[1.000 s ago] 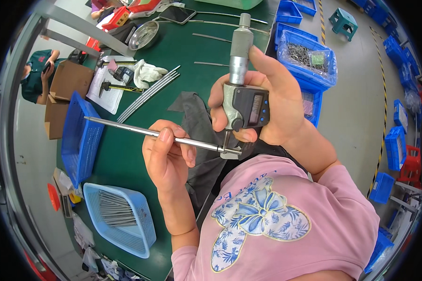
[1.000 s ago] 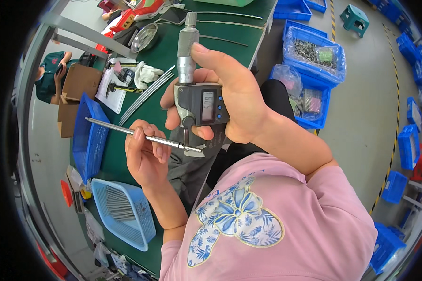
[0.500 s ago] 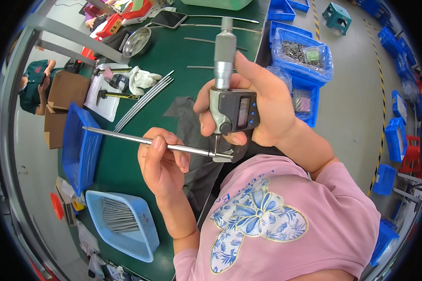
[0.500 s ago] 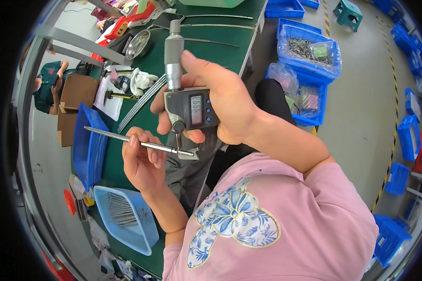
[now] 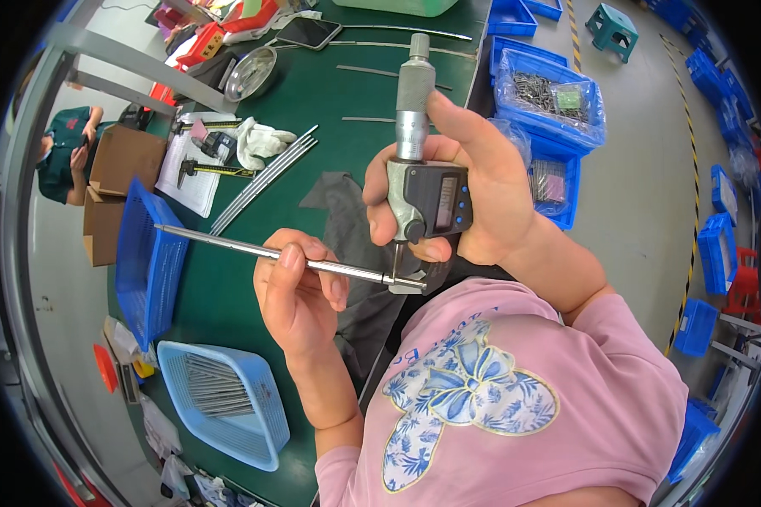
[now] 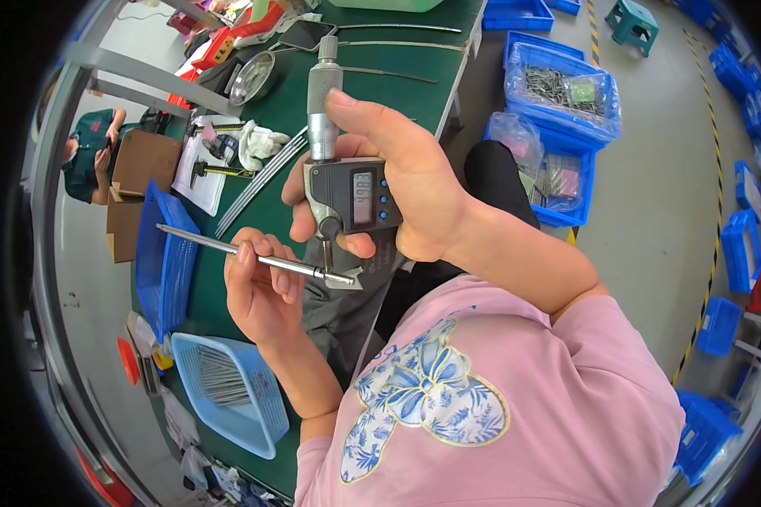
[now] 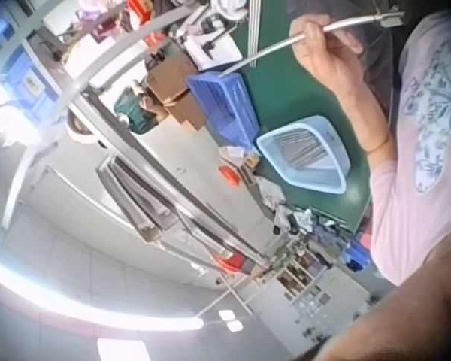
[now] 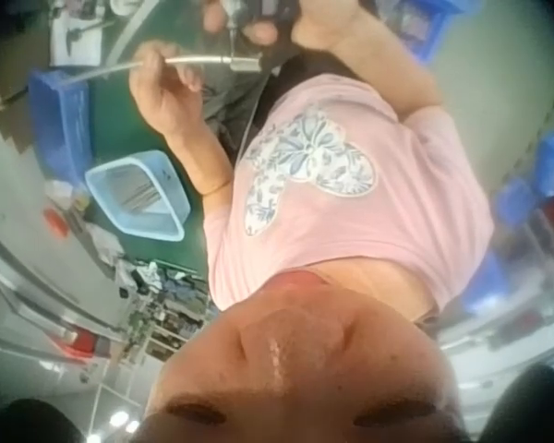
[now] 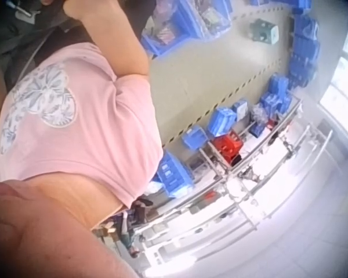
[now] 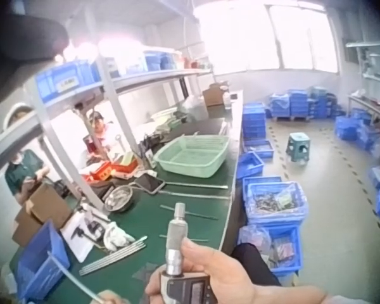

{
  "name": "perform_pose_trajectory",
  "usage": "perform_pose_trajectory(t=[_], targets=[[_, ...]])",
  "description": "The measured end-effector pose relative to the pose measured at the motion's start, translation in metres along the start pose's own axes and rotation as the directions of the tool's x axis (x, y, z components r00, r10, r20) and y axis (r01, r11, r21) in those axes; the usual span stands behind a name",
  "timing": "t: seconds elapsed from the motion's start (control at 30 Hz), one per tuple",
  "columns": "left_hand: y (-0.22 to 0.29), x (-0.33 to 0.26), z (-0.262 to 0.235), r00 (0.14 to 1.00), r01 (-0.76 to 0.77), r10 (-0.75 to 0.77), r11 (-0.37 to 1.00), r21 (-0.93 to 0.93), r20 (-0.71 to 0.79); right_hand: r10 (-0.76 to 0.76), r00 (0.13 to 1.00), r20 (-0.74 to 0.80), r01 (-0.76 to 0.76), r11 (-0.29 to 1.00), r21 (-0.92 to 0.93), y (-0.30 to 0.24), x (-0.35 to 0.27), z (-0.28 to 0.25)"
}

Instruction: Using a digital micrometer to measure the thickness of various thin metal rods at a workbench.

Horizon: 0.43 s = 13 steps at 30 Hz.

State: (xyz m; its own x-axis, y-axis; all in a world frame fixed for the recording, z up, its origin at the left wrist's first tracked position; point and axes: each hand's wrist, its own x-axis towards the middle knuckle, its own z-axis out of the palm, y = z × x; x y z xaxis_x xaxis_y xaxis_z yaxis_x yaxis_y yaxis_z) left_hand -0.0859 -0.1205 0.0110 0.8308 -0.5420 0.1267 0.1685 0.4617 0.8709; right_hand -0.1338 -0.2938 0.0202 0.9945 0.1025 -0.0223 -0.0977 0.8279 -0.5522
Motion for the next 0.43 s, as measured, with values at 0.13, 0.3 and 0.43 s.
perform_pose_trajectory(t=[0.13, 0.3, 0.43], targets=[[-0.007, 0.008, 0.005, 1.000, 0.002, -0.002, 1.000, -0.018, -0.004, -0.011, 1.000, -0.006, 0.011, 0.999, -0.038, -0.009, -0.001, -0.007], [0.007, 0.007, 0.002, 0.999, -0.025, 0.026, 0.999, 0.039, -0.041, -0.024, 1.000, -0.019, 0.025, 0.998, 0.054, -0.008, 0.006, -0.002], [0.047, 0.036, -0.043, 0.986, -0.010, 0.020, 0.998, 0.061, -0.165, -0.040, 0.997, 0.063, 0.033, 0.995, 0.097, -0.010, 0.022, -0.012]])
